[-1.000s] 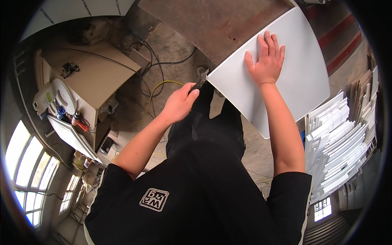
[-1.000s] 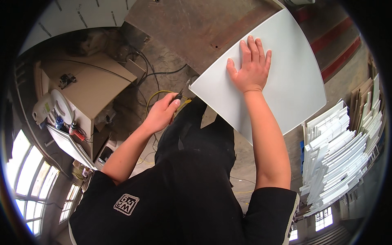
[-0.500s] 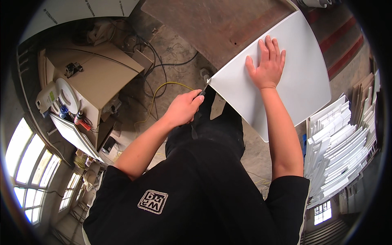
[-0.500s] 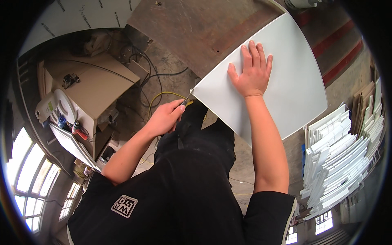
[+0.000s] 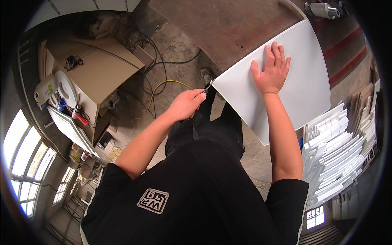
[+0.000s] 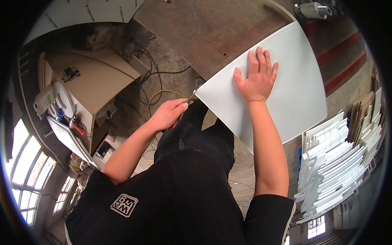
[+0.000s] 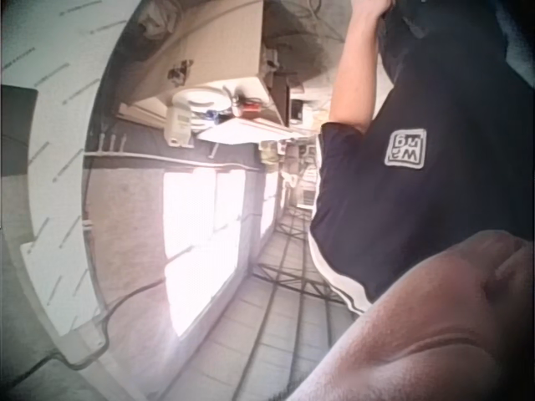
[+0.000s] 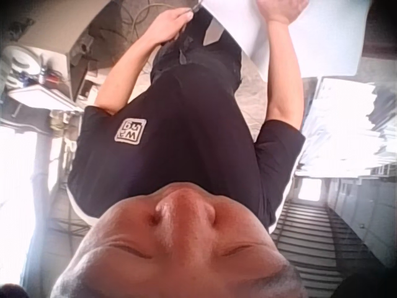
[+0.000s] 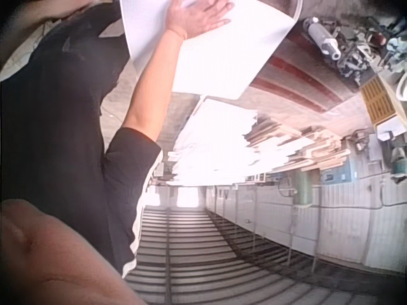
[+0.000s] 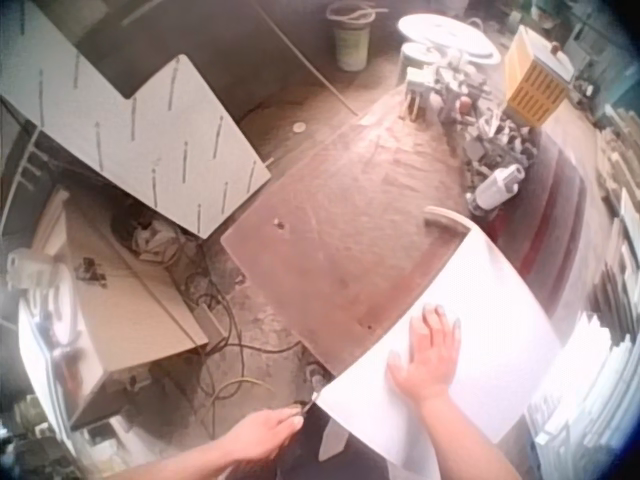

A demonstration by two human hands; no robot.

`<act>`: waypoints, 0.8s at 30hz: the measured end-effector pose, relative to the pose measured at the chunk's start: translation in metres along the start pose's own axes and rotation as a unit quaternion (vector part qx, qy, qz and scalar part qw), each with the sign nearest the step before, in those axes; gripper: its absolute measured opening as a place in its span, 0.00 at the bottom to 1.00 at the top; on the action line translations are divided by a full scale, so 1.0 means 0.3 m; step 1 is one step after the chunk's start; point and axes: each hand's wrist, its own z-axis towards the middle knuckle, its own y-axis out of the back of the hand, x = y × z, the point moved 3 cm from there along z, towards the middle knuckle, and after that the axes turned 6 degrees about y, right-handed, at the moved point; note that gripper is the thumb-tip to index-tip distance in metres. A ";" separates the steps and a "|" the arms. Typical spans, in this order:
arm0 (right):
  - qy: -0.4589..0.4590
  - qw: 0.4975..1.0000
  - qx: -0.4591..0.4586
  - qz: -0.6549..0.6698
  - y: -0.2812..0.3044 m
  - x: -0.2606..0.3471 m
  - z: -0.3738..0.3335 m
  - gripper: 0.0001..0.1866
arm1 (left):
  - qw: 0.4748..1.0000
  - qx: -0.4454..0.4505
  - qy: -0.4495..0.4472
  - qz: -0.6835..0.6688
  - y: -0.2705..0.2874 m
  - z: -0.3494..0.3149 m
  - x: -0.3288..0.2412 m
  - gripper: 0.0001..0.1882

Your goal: The person trims the excess plastic from the edges of a white panel using a utility knife. The person holds the panel and runs the knife along the corners and curved sections to remove thin strips of material.

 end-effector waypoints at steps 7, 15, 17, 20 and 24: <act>0.013 1.000 -0.014 -0.004 -0.010 0.009 -0.001 0.36 | 0.995 0.017 0.053 -0.081 0.008 0.252 0.372 0.17; 0.018 1.000 -0.016 -0.007 -0.008 0.003 -0.001 0.36 | 0.962 0.020 -0.090 -0.258 0.029 0.233 0.197 0.21; 0.023 1.000 -0.018 -0.012 -0.006 0.003 0.000 0.36 | 0.960 0.060 -0.089 -0.260 0.039 0.220 0.121 0.20; 0.033 0.999 -0.025 -0.012 -0.007 0.007 -0.002 0.36 | 0.936 0.118 -0.073 -0.322 0.010 0.301 0.095 0.12; 0.041 0.998 -0.033 -0.022 -0.018 0.001 -0.008 0.35 | 0.880 0.174 -0.048 -0.438 -0.070 0.352 0.099 0.14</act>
